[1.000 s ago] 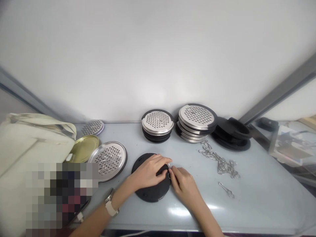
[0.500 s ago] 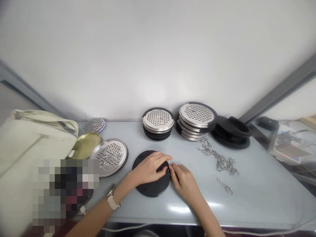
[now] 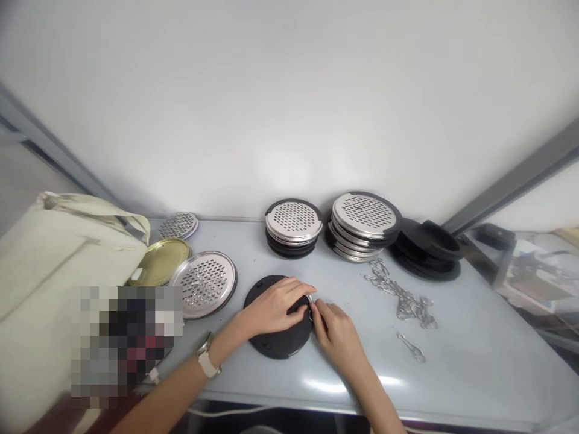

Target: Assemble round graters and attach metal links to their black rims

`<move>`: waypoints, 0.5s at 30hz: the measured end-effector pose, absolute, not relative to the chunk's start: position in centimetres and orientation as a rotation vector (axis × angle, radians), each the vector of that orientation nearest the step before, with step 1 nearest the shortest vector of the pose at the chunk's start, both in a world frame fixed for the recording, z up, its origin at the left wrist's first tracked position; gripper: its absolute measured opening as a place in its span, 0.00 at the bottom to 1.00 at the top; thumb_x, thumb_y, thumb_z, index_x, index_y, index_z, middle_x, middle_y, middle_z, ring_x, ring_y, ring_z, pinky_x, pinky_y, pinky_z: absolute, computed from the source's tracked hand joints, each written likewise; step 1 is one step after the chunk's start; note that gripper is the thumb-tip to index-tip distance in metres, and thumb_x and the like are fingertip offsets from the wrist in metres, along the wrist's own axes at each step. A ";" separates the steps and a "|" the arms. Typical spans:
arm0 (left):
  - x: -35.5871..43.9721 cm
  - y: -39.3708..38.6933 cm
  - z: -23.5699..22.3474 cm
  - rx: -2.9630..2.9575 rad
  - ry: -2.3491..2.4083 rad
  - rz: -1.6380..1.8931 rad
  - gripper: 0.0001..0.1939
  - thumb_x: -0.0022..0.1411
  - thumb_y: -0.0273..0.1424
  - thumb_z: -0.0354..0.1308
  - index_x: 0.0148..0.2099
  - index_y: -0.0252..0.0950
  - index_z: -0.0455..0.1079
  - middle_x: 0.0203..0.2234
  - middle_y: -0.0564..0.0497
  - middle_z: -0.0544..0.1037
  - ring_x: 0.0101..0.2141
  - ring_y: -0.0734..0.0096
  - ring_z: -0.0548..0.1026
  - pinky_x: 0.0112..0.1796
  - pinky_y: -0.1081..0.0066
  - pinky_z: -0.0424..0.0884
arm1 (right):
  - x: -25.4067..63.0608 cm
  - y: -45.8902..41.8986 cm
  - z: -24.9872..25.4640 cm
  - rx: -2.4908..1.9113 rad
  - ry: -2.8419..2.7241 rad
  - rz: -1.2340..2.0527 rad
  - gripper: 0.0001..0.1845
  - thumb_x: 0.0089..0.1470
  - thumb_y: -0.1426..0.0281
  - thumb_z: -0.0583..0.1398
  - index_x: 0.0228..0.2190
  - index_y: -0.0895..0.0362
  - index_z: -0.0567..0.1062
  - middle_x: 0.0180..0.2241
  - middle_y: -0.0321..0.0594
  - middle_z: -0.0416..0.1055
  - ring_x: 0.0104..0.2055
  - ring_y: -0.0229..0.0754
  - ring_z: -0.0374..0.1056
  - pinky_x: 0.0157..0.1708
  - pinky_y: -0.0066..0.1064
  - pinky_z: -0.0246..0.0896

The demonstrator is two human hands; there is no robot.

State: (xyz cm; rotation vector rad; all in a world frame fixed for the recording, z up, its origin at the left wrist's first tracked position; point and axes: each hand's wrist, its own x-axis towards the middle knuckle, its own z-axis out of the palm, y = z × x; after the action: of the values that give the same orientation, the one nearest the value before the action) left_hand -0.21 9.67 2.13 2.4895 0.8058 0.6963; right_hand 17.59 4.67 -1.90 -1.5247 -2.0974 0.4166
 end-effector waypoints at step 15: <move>-0.4 9.6 2.0 2.294 0.906 0.662 0.21 0.59 0.23 0.50 0.55 0.37 0.57 0.47 0.46 0.67 0.43 0.66 0.72 0.42 0.67 0.71 | 17.8 5.3 -1.6 -1.581 -2.064 0.618 0.16 0.64 0.63 0.45 0.25 0.54 0.60 0.21 0.34 0.63 0.23 0.38 0.61 0.26 0.28 0.53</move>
State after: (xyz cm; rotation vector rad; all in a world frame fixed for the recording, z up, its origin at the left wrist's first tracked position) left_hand -0.41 9.55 1.96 2.2938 0.9064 0.6619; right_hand 17.77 5.35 -1.61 -1.5812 -2.0644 0.6181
